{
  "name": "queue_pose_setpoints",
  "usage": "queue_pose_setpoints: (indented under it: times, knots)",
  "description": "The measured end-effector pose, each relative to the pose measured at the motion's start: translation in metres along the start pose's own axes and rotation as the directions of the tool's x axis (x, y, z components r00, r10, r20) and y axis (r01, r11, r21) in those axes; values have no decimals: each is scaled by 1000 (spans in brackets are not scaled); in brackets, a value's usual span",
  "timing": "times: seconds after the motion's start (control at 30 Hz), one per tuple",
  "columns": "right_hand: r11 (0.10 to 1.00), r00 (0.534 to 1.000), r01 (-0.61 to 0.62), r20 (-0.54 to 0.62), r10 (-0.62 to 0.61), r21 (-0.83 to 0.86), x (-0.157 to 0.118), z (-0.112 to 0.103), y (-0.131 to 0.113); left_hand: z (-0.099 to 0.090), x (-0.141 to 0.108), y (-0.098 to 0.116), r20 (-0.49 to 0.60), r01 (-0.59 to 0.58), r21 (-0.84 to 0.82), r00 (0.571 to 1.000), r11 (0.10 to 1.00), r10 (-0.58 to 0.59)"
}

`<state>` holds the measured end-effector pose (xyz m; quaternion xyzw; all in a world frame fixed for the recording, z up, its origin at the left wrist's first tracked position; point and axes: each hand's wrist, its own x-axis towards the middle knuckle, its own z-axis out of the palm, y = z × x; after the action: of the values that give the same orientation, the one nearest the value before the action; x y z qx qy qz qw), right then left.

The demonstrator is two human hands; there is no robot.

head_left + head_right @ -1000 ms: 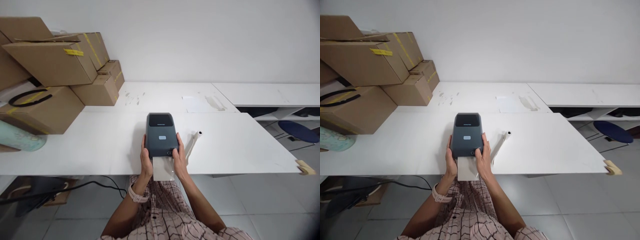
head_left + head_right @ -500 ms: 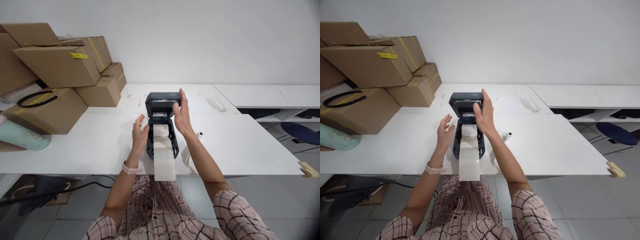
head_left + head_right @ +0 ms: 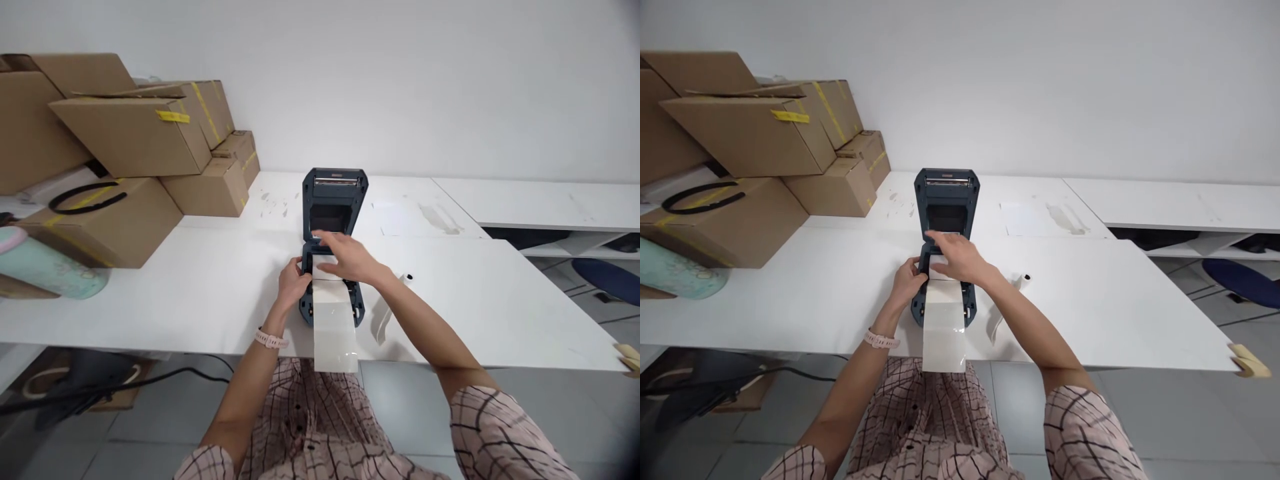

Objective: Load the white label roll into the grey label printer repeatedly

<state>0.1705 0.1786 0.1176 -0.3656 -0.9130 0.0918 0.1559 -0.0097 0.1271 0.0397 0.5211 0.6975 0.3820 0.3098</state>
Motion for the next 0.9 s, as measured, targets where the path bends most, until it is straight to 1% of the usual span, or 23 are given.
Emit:
queue_pose_setpoints:
  times: [0.03,0.07,0.1,0.13,0.2,0.27,0.33,0.37,0.43,0.47,0.5,0.53,0.6,0.63,0.7,0.77,0.83,0.9]
  knots:
    - [1000,991,-16,132,18,-12,1,8,0,1,1,-1,-4,-1,-24,1000,1000,1]
    - [999,970,-41,238,47,-29,4,16,1,3,2,-2,-10,-1,-50,1000,999,0]
    - [997,945,-63,318,74,-45,9,23,3,4,2,-4,-17,0,-76,1000,997,-1]
    - [995,922,-79,376,94,-54,15,27,6,6,3,-6,-25,1,-102,1000,995,-4]
    - [995,891,-93,443,102,-40,25,31,11,8,3,-9,-38,2,-153,999,988,-8]
    - [995,883,-89,466,59,42,27,27,15,9,4,-12,-45,-5,-189,999,982,-3]
    - [976,901,-59,432,-37,208,19,13,19,10,4,-14,-47,-13,-207,999,978,3]
    - [952,917,-28,387,-98,306,12,4,22,11,4,-15,-47,-15,-214,999,977,5]
    - [882,952,46,246,-181,469,-8,-18,33,11,4,-16,-48,-11,-224,999,974,0]
    - [848,968,69,170,-184,525,-18,-29,40,11,4,-17,-50,-7,-230,999,973,-5]
    - [820,981,74,105,-161,568,-28,-38,49,11,3,-17,-49,-3,-236,999,972,-9]
    - [799,993,59,48,-109,598,-37,-46,60,12,3,-17,-47,1,-243,999,970,-13]
    - [780,999,-3,-36,33,626,-49,-51,83,12,2,-17,-40,6,-260,999,966,-17]
    - [778,992,-41,-65,104,627,-51,-49,95,12,2,-17,-36,8,-270,999,963,-18]
    - [772,971,-122,-87,224,624,-51,-35,117,12,2,-16,-37,12,-292,999,956,-24]
    - [746,950,-213,-44,308,631,-47,-15,133,13,2,-15,-42,16,-312,999,950,-31]
    - [718,933,-291,20,361,632,-43,3,143,13,3,-15,-44,17,-329,998,944,-34]
    - [709,920,-338,59,387,619,-44,12,149,14,3,-16,-40,15,-338,999,941,-30]
